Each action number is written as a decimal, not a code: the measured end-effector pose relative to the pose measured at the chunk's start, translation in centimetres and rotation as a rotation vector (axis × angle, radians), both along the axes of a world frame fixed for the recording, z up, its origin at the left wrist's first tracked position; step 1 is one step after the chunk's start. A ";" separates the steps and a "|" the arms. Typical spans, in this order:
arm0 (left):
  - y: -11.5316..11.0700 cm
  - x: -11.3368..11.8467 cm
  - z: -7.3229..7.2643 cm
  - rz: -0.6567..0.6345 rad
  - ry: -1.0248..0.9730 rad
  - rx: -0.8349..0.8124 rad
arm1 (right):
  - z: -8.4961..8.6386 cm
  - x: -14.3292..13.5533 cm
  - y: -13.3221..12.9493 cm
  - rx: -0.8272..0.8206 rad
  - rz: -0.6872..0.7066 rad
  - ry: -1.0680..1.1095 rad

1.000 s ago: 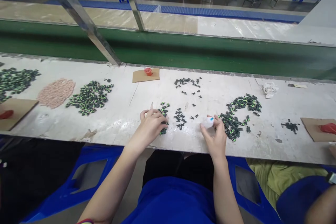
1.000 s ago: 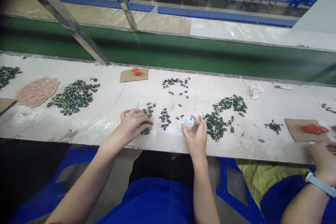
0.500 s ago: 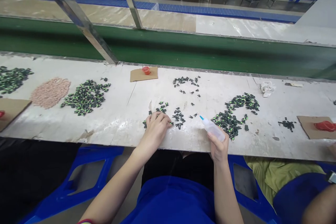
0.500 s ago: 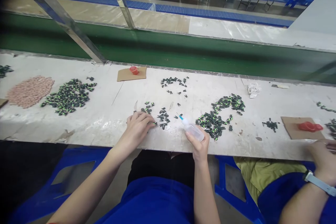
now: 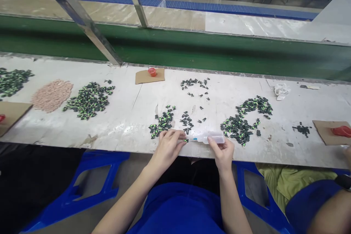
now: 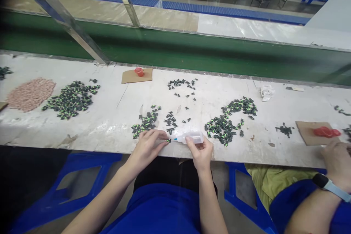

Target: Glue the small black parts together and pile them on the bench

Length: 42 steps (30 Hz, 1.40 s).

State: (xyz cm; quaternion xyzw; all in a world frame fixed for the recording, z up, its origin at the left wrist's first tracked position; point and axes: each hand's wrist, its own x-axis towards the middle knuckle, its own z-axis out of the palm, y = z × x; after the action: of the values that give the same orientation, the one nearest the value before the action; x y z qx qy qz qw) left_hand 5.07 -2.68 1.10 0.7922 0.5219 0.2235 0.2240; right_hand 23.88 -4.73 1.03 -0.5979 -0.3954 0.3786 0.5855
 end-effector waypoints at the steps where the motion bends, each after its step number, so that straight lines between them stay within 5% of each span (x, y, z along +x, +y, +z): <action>1: 0.0 0.0 0.0 0.007 -0.010 -0.001 | -0.1 -0.2 -0.1 -0.004 0.002 -0.021; 42: 0.1 0.0 0.3 0.019 -0.037 -0.065 | -0.4 -1.1 0.0 -0.087 0.055 -0.062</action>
State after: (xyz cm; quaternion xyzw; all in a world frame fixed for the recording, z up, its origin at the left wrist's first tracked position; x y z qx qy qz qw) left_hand 5.05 -2.56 1.38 0.7753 0.5321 0.2231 0.2570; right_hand 22.79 -4.77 0.59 -0.6232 -0.4129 0.3928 0.5357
